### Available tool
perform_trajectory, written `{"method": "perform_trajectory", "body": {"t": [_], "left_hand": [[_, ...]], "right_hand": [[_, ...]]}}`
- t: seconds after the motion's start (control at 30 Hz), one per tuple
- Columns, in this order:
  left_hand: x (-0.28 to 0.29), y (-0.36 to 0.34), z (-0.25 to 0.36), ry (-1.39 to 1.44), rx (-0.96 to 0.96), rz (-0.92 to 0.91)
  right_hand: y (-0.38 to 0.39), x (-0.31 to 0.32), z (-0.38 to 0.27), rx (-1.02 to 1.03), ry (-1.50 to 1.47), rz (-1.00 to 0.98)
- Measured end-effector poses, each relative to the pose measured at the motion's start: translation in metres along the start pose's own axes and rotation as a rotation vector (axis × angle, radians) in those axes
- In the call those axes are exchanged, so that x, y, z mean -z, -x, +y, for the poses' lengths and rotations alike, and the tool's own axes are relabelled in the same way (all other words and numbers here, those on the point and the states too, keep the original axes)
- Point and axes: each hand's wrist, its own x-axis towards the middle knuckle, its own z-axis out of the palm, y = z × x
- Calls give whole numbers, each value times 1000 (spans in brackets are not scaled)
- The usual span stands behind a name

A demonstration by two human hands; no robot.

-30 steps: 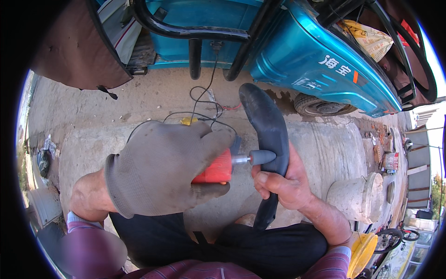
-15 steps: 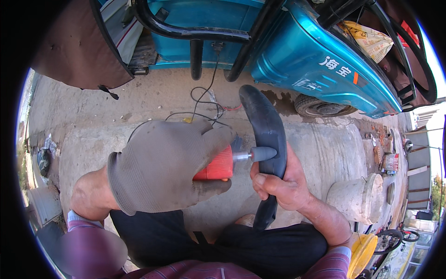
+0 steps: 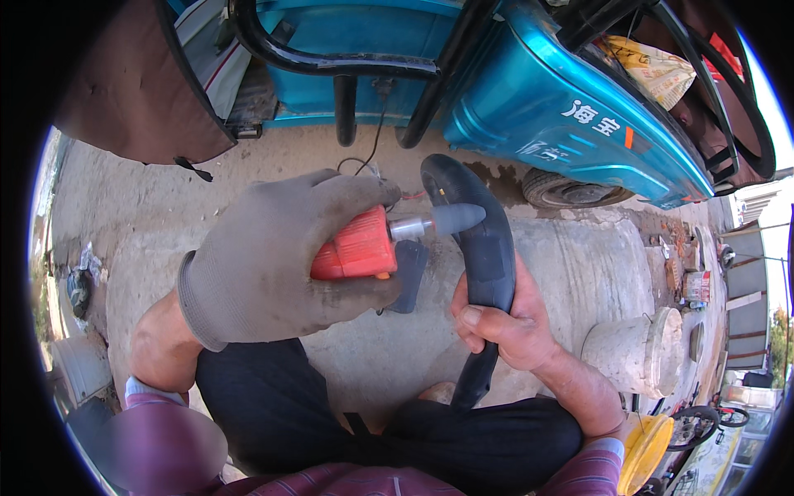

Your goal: The person uses a rotary tool to grind the surface of a bicycle inner tube, then applies glue and a patch to repair a puncture. The person places the repaired inner tube onto a bicycle wheel rim.

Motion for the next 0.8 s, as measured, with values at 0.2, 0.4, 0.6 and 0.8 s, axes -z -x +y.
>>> {"method": "perform_trajectory", "body": {"t": [0.2, 0.4, 0.6, 0.8], "left_hand": [[7, 2, -25, 175, 94, 112], [-8, 17, -90, 191, 324, -40], [-93, 70, -201, 181, 549, -84], [-196, 157, -265, 154, 744, -219]], "right_hand": [[0, 11, -3, 88, -37, -5], [3, 17, -2, 109, -54, -3], [5, 17, -4, 97, -42, 7], [6, 18, -3, 96, -38, 38]]}}
